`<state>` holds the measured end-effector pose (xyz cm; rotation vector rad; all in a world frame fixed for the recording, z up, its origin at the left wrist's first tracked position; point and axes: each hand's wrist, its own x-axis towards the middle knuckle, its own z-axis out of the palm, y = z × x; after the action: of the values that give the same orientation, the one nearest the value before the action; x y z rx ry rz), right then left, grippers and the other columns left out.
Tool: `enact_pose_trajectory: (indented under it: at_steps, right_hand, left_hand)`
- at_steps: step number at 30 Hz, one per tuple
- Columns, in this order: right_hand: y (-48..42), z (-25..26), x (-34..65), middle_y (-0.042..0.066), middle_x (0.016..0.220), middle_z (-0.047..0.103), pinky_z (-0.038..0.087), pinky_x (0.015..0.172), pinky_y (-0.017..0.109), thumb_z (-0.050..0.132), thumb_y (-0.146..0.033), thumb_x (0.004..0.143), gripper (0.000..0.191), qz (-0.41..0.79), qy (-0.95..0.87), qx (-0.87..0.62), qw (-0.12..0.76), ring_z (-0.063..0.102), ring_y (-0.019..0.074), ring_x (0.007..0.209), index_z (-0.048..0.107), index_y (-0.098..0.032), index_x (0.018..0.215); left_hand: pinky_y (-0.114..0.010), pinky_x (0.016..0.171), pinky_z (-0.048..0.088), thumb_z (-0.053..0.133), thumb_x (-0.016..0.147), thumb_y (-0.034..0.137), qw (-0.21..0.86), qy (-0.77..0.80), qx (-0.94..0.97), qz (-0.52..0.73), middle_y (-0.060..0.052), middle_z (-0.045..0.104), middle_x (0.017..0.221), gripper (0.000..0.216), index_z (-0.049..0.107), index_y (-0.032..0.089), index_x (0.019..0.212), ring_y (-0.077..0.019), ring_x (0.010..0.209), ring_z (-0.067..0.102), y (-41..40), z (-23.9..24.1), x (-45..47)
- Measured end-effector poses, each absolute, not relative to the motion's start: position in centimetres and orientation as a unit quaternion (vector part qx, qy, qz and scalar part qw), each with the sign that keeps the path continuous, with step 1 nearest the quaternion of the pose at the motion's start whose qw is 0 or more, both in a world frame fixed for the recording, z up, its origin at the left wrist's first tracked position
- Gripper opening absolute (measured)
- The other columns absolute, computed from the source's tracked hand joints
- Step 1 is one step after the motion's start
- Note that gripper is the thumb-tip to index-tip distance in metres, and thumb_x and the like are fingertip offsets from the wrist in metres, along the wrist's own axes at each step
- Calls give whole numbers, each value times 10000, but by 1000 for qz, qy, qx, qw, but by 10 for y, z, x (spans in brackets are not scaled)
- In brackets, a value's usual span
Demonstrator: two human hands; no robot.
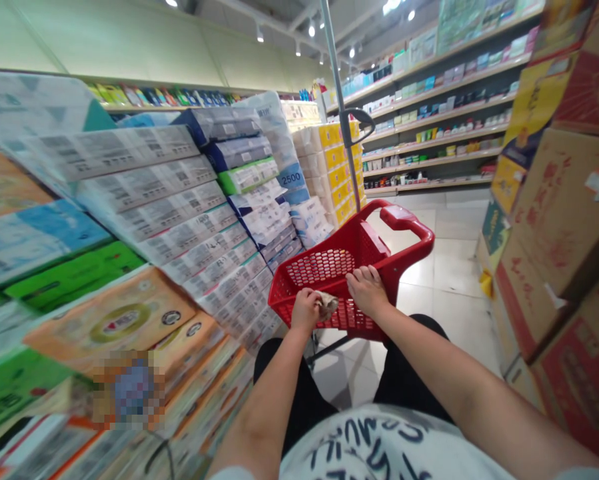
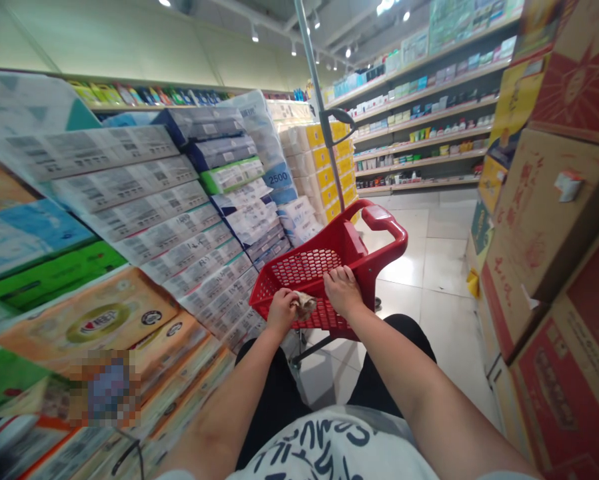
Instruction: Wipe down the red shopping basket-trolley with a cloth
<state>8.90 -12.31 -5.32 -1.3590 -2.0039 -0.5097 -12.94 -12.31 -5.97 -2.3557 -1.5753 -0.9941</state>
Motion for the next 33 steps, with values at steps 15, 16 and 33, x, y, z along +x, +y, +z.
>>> enact_pose_trajectory:
  at_steps: [15,16,33]
  right_hand:
    - [-124,-52,92,81,1019,602,140,1080,388,458,-241,916,240,-198,-774,-510,318,413,241,1060,604,-195,1100]
    - [-125,-52,92,80,1017,602,140,1081,389,463,-248,915,238,-198,-774,-510,318,412,241,1062,604,-192,1098]
    - [-127,-50,94,91,1039,610,151,1075,394,444,-244,921,259,-194,-776,-509,317,405,252,1100,603,-199,1120]
  left_hand:
    - [-332,900,472,513,723,-21,45,-472,-806,-355,-42,584,932,298,684,191,844,-182,944,528,-122,-52,-107]
    - [-331,901,471,515,726,-18,49,-466,-810,-353,-45,585,942,296,685,187,854,-184,951,525,-122,-50,-105]
    - [-327,852,490,558,759,35,42,-464,-840,-277,-53,588,935,222,692,186,849,-192,925,517,-129,-47,-85]
